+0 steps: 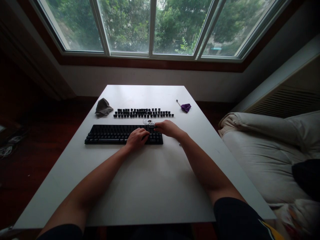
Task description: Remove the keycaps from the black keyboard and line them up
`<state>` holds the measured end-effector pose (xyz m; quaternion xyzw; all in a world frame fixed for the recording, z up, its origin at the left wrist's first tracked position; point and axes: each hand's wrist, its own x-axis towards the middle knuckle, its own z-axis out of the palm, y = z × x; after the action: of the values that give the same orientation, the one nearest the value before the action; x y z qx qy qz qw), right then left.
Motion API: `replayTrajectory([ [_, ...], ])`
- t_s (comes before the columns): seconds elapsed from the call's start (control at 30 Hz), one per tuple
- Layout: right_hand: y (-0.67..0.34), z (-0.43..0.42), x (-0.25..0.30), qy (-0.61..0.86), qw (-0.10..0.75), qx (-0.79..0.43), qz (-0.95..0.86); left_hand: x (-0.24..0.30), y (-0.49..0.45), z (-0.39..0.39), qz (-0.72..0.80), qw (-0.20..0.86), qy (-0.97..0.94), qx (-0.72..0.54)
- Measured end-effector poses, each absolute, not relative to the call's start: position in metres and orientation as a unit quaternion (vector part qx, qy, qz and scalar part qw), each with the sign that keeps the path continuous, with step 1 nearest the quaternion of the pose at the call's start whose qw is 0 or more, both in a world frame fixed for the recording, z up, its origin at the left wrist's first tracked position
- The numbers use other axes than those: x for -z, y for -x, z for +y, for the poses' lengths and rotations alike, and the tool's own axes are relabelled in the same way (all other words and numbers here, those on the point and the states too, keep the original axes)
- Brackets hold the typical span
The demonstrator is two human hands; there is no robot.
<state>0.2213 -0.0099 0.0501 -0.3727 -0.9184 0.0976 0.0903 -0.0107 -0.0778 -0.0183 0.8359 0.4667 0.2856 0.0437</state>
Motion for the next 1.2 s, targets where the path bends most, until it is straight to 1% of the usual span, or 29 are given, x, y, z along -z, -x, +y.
replayTrajectory([
  [0.13, -0.219, -0.013, -0.056, 0.397, 0.056, -0.075, -0.913, 0.018, 0.011, -0.078, 0.467, 0.041, -0.836, -0.285],
  [0.33, -0.214, -0.018, -0.060, 0.416, 0.031, -0.073, -0.906, 0.019, 0.010, -0.078, 0.464, 0.046, -0.835, -0.292],
  [0.5, -0.202, -0.024, -0.052, 0.436, 0.025, -0.056, -0.898, 0.018, 0.009, -0.079, 0.468, 0.042, -0.835, -0.288],
  [0.6, -0.204, -0.023, -0.050, 0.439, 0.036, -0.060, -0.896, 0.017, 0.009, -0.079, 0.467, 0.040, -0.836, -0.285],
  [0.67, -0.211, -0.019, -0.053, 0.434, 0.049, -0.087, -0.895, 0.016, 0.009, -0.079, 0.465, 0.041, -0.837, -0.285],
  [0.8, -0.231, -0.012, -0.063, 0.415, 0.045, -0.222, -0.881, 0.016, 0.009, -0.079, 0.463, 0.047, -0.838, -0.286],
  [0.87, -0.238, -0.010, -0.066, 0.404, 0.042, -0.266, -0.874, 0.017, 0.009, -0.078, 0.464, 0.050, -0.837, -0.287],
  [1.0, -0.244, -0.006, -0.065, 0.386, 0.041, -0.315, -0.866, 0.019, 0.009, -0.078, 0.465, 0.051, -0.835, -0.289],
  [1.2, -0.250, 0.001, -0.058, 0.395, 0.048, -0.390, -0.830, 0.018, 0.009, -0.078, 0.467, 0.048, -0.835, -0.288],
])
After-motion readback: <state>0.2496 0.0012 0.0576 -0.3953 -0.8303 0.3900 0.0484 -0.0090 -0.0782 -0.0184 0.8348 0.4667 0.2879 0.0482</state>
